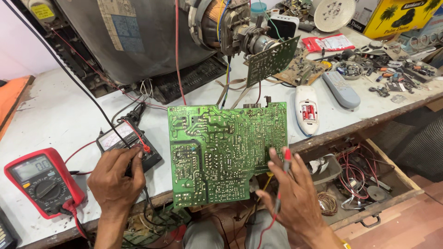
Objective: The person uses a multimeter to test various points on a green circuit board. They hold the board steady with one hand while moving the multimeter probes across different solder joints and components with the other hand. The multimeter display is visible, showing changing readings as the probes contact different areas.
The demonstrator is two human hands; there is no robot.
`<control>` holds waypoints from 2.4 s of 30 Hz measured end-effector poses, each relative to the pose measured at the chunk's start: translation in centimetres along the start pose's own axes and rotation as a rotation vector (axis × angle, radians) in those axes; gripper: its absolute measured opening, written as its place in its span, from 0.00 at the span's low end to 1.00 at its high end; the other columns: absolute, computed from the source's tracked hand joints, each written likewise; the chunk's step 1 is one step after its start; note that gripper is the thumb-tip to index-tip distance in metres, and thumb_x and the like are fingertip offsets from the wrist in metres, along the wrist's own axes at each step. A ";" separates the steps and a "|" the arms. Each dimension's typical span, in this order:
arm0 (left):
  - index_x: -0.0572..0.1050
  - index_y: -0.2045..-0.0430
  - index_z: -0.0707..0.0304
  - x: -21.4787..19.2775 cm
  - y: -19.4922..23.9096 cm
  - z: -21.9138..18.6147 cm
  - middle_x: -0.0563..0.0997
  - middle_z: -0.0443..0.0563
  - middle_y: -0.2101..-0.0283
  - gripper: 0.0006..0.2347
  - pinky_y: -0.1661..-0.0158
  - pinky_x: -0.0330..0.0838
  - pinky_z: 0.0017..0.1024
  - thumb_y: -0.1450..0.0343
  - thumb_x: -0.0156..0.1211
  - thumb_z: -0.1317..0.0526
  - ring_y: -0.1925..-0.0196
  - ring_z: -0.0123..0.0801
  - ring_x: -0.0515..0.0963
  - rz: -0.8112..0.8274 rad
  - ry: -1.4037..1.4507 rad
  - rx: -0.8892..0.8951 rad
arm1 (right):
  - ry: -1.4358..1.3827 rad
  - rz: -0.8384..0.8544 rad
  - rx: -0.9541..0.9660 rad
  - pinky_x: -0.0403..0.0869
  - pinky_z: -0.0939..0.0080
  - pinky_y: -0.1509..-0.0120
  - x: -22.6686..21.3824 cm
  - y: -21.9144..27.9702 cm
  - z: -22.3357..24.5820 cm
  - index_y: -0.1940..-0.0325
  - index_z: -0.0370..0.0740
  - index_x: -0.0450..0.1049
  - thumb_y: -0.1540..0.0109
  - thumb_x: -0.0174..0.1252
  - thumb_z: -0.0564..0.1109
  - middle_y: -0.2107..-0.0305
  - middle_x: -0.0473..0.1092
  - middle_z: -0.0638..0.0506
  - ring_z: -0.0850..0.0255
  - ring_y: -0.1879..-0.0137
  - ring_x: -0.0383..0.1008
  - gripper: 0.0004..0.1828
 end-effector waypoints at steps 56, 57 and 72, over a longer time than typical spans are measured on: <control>0.83 0.67 0.60 -0.7 -0.4 0.1 0.81 0.46 0.68 0.03 0.70 0.72 0.31 0.32 0.69 0.67 0.69 0.33 0.79 -0.034 0.064 0.019 | -0.472 -0.341 0.397 0.74 0.65 0.53 -2.1 -5.6 4.1 0.49 0.30 0.80 0.37 0.64 0.36 0.64 0.79 0.45 0.61 0.60 0.78 0.12; 0.83 0.67 0.60 -0.7 -0.4 0.0 0.81 0.45 0.68 0.04 0.70 0.72 0.31 0.32 0.69 0.67 0.69 0.33 0.79 -0.035 0.070 0.018 | -0.465 -0.345 0.414 0.73 0.65 0.54 -2.0 -5.6 3.9 0.49 0.31 0.80 0.37 0.64 0.36 0.65 0.78 0.45 0.61 0.61 0.77 0.12; 0.83 0.70 0.60 0.0 -0.2 0.8 0.82 0.46 0.69 0.02 0.73 0.72 0.30 0.32 0.68 0.67 0.72 0.33 0.80 -0.008 0.080 -0.021 | -0.406 -0.333 0.425 0.72 0.63 0.51 -1.3 -4.9 3.6 0.46 0.35 0.80 0.36 0.65 0.37 0.62 0.78 0.47 0.59 0.55 0.73 0.14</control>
Point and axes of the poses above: each hand's wrist, its own y-axis away from the middle knuckle, its own x-axis out of the palm, z = x × y, the point moved 4 cm from there along -y, towards the middle knuckle
